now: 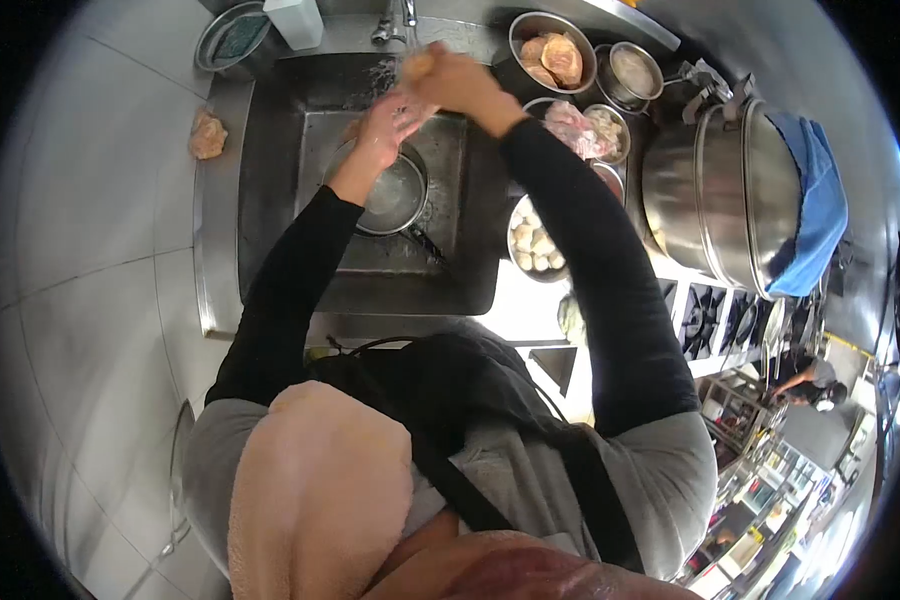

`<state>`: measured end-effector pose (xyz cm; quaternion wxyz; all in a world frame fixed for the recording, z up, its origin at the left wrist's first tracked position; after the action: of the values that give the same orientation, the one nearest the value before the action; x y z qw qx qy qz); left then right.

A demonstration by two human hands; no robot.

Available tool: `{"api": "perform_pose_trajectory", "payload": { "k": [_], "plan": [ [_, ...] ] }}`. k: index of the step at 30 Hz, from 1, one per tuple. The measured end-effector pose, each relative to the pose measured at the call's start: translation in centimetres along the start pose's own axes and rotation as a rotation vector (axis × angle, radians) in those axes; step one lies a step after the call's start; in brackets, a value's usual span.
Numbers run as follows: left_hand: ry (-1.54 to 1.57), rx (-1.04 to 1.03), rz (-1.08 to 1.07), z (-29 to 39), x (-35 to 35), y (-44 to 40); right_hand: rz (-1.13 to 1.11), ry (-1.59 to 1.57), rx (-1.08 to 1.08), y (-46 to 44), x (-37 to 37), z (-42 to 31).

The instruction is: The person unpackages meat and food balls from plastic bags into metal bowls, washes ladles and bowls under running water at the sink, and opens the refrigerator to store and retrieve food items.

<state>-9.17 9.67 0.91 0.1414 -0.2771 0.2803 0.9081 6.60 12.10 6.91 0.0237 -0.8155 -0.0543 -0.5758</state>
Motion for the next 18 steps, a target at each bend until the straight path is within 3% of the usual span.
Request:
{"api": "perform_pose_trajectory", "payload": {
  "k": [2,3,4,5,8,9,12,14,15,17,18],
  "plan": [
    [-0.083,-0.092,-0.205,2.1,-3.1,0.6,0.155,-0.269,-0.146,5.6,9.7,-1.5],
    [-0.131,-0.07,-0.237,2.6,-3.8,0.2,0.297,-0.231,-0.052,5.2,8.9,2.7],
    [-0.18,-0.045,-0.265,3.0,-4.1,-0.9,0.344,-0.118,-0.189,6.5,11.7,2.4],
    [-0.231,-0.028,-0.296,3.4,-4.2,-2.0,0.517,-0.242,-0.033,7.5,13.3,2.4],
    [-0.409,-0.158,-0.226,3.9,-4.3,-3.8,0.392,-0.042,-0.006,5.2,12.2,12.4],
    [-0.378,-0.18,-0.328,3.6,-3.8,-5.0,0.324,-0.005,0.018,4.7,11.3,15.4],
    [-0.696,-0.308,-0.443,2.5,-2.2,-5.3,0.088,-0.116,-0.051,4.0,9.8,19.7],
    [-0.65,-0.213,-0.4,0.5,3.3,-5.9,-0.081,-0.329,-0.181,2.8,8.7,19.9],
    [-0.709,-0.202,-0.216,-0.1,6.8,-6.4,-0.126,-0.38,-0.208,2.4,8.6,20.0],
    [-0.367,-0.212,0.202,-2.3,15.9,-8.2,-0.001,-0.145,0.008,2.4,8.2,20.5],
    [-0.369,-0.145,0.249,-2.6,19.6,-8.6,0.031,-0.079,0.044,2.2,8.2,20.3]
  ]
}}
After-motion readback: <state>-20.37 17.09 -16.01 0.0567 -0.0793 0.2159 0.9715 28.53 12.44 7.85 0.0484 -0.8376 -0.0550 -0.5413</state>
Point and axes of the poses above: each hand's wrist, its own y-axis away from the middle knuckle, its own x-axis out of the back of the hand, z = x × y, the point moved 1 cm from there along -y, towards the middle knuckle, and after that the axes turned 2 degrees about -z, right-handed, at the moved point
